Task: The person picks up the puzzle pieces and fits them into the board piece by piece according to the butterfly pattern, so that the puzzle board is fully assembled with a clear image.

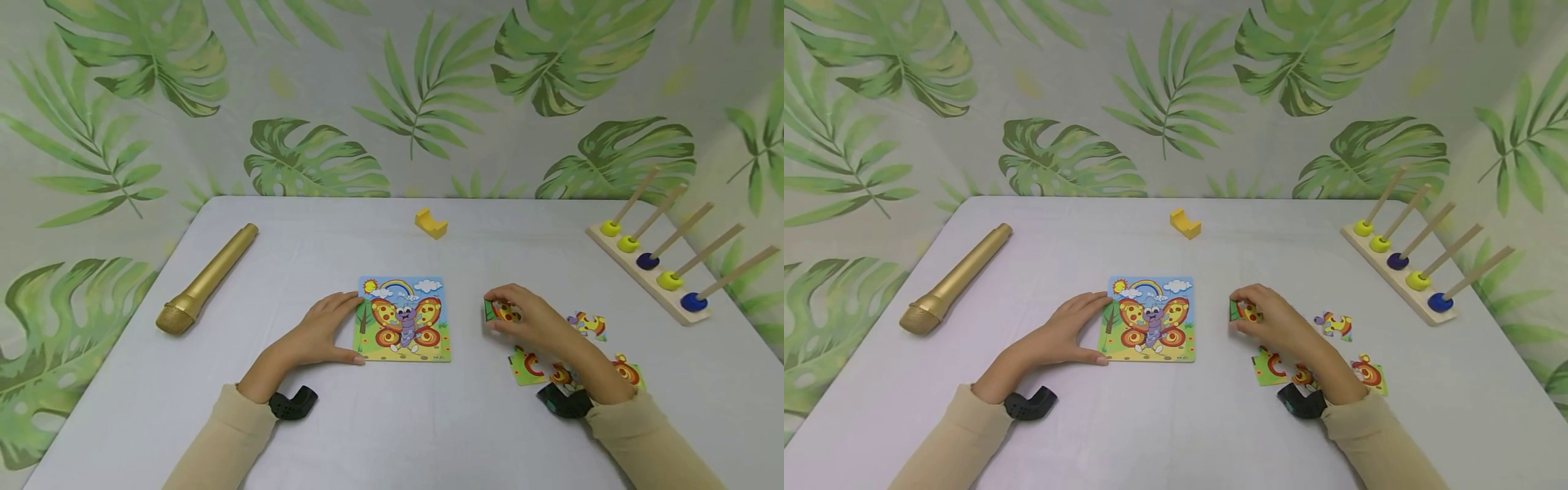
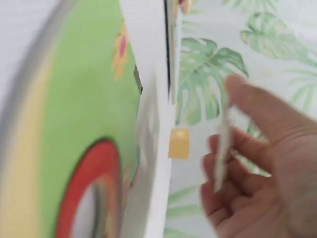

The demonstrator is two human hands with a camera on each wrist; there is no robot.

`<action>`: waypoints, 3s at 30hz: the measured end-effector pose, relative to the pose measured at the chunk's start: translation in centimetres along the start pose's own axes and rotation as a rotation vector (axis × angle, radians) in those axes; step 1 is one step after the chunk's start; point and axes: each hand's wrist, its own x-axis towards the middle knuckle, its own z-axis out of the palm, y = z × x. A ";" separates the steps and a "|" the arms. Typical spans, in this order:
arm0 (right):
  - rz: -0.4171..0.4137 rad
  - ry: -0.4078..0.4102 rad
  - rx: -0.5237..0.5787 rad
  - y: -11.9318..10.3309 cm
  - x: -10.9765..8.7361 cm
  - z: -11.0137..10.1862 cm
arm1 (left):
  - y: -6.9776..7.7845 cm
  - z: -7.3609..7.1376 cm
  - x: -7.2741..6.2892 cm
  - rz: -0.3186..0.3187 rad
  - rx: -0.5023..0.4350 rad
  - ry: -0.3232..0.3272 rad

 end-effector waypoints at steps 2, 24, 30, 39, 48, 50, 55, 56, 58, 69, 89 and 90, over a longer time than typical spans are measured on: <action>-0.058 0.031 0.017 -1.2 0.7 0.2 | 0.0 0.0 0.0 -0.003 0.000 -0.002; -0.148 -0.073 0.112 -8.3 8.8 10.1 | -0.1 0.0 -0.1 0.022 -0.001 0.021; -0.096 -0.065 0.052 -7.9 10.0 11.7 | -0.2 0.0 -0.2 0.032 -0.008 0.031; -0.047 -0.190 0.077 -7.5 10.0 10.5 | -0.2 0.1 -0.1 0.035 -0.008 0.036; -0.023 -0.225 0.072 -7.2 9.6 9.5 | 0.0 0.0 -0.1 0.028 -0.013 0.035; -0.032 -0.216 0.067 -7.2 9.6 9.7 | 0.1 0.0 -0.1 0.036 -0.018 0.031; -0.051 -0.186 0.059 -7.1 9.6 10.0 | 0.0 -0.1 0.0 0.069 -0.009 0.031; -0.052 -0.182 0.056 -7.1 9.6 10.1 | 0.0 -0.1 0.0 0.073 -0.007 0.031; -0.048 -0.176 0.049 -7.1 9.6 10.2 | 0.0 -0.1 0.0 0.078 -0.002 0.030; -0.007 -0.165 0.082 -6.9 9.6 10.3 | -0.1 0.0 -0.1 0.083 0.005 0.038; -0.052 -0.151 0.196 -8.5 7.9 5.6 | 0.1 0.1 -0.2 0.069 0.019 0.044; -0.078 -0.126 0.202 -8.4 7.5 4.9 | 0.1 0.1 -0.1 0.071 0.020 0.047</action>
